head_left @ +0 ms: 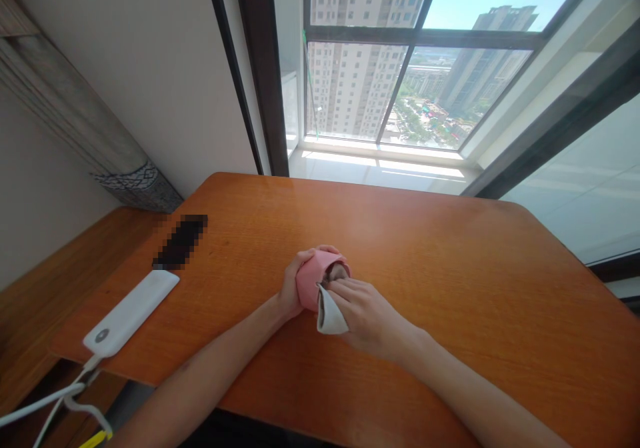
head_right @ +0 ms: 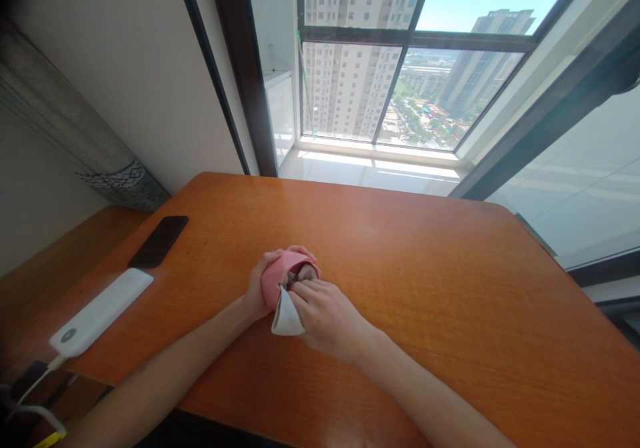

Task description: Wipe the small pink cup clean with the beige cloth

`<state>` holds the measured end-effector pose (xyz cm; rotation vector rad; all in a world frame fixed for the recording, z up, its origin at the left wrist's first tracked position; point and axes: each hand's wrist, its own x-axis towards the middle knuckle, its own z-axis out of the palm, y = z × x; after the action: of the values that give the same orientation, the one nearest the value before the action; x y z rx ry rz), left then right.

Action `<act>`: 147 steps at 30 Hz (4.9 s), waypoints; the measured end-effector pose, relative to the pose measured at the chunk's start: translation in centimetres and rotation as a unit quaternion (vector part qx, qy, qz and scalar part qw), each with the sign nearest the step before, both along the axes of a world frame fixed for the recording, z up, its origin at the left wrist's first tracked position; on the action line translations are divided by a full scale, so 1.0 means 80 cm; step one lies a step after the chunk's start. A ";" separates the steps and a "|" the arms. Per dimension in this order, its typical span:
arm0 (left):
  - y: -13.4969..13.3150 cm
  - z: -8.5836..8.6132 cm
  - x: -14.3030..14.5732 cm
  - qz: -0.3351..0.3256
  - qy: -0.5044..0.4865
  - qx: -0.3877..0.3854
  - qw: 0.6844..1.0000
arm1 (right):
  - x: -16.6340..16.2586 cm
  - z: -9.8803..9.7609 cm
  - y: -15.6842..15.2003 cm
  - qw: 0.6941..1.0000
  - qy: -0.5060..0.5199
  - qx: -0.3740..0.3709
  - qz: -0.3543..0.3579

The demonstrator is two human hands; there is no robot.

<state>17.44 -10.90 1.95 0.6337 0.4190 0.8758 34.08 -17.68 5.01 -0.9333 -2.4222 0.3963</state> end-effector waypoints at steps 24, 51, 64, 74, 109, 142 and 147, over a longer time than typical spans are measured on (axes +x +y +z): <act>-0.017 -0.032 0.006 0.213 0.154 0.408 0.875 | -0.003 0.012 0.008 0.781 0.450 -0.395 -0.177; -0.004 -0.045 -0.004 0.104 0.196 0.462 0.859 | 0.013 0.028 0.024 0.624 0.601 -0.465 -0.182; -0.015 -0.032 0.006 0.111 0.100 0.301 0.942 | 0.004 0.004 0.009 0.869 0.358 -0.312 -0.138; 0.001 -0.011 -0.005 -0.067 0.043 -0.023 0.997 | 0.018 0.000 0.009 0.989 -0.121 0.085 0.016; -0.011 -0.002 0.002 -0.043 0.011 0.057 0.997 | 0.000 -0.014 -0.002 0.992 0.121 0.020 -0.031; 0.003 -0.024 -0.008 0.179 0.243 0.604 0.738 | -0.009 0.007 0.010 0.678 0.562 -0.415 -0.230; -0.010 -0.010 0.002 0.084 0.114 0.278 0.950 | -0.006 0.002 -0.001 0.882 0.355 -0.249 -0.181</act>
<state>17.64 -11.71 1.18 1.2411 0.4383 1.0986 33.63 -17.78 5.17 -1.1614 -1.4569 1.0409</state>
